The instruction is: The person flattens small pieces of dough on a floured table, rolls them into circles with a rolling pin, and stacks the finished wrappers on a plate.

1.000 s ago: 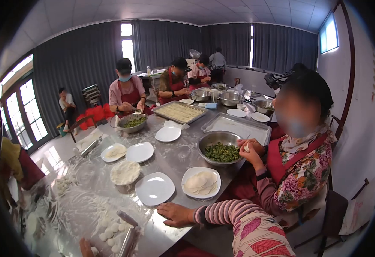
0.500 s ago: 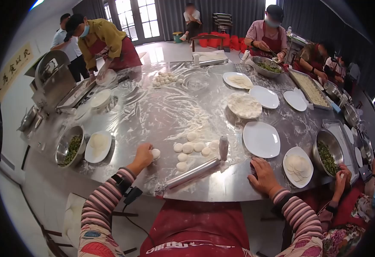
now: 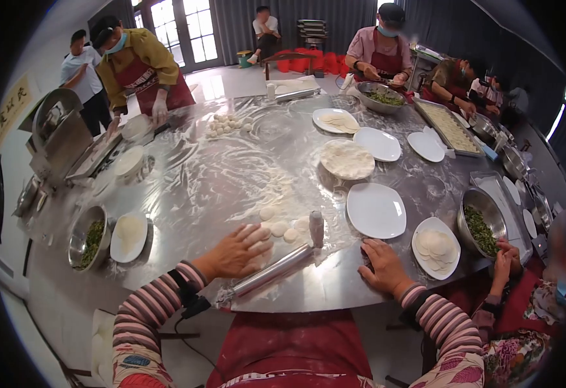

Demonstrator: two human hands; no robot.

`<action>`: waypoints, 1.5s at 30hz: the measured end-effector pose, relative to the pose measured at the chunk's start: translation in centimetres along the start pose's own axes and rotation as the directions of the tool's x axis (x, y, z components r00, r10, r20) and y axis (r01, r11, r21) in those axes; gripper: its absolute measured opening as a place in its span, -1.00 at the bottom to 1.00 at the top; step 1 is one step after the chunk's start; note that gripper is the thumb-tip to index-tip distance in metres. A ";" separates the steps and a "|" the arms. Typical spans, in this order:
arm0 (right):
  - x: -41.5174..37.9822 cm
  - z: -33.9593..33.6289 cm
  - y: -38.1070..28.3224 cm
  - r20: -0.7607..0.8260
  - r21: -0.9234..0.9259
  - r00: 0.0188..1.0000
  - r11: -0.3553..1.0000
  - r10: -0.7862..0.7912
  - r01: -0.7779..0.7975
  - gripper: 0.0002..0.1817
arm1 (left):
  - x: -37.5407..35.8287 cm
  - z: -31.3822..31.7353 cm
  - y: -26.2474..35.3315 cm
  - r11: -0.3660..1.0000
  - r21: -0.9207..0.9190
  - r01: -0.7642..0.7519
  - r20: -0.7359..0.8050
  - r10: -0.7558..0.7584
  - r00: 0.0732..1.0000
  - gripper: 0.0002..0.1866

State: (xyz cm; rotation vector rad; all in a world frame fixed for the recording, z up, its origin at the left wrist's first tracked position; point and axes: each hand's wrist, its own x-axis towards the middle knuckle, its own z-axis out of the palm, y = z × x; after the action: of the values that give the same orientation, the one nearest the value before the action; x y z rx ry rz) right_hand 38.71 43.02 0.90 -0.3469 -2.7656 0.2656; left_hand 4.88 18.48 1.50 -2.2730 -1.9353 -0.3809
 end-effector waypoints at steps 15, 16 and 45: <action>-0.2 -0.5 0.5 -0.021 0.045 1.000 0.999 -0.021 0.022 -0.42 | 9.5 4.1 -2.3 0.971 -0.012 -0.237 0.237 0.233 0.943 -0.37; -0.3 -0.5 0.4 -0.029 0.050 0.999 0.998 -0.023 0.024 -0.42 | 8.9 3.7 -2.6 0.984 0.011 -0.178 0.223 0.171 0.960 -0.40; -4.5 -0.6 -0.1 -0.283 -0.042 0.956 0.997 -0.075 0.065 -0.80 | -12.9 -2.8 2.1 0.856 -0.210 0.473 -0.206 -0.512 0.834 -0.79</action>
State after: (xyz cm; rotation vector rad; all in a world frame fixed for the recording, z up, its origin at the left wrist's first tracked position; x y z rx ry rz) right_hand 42.98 41.82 0.08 -0.2707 -2.4943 0.1408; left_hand 4.83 5.10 0.73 -1.6469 -2.3939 -0.8568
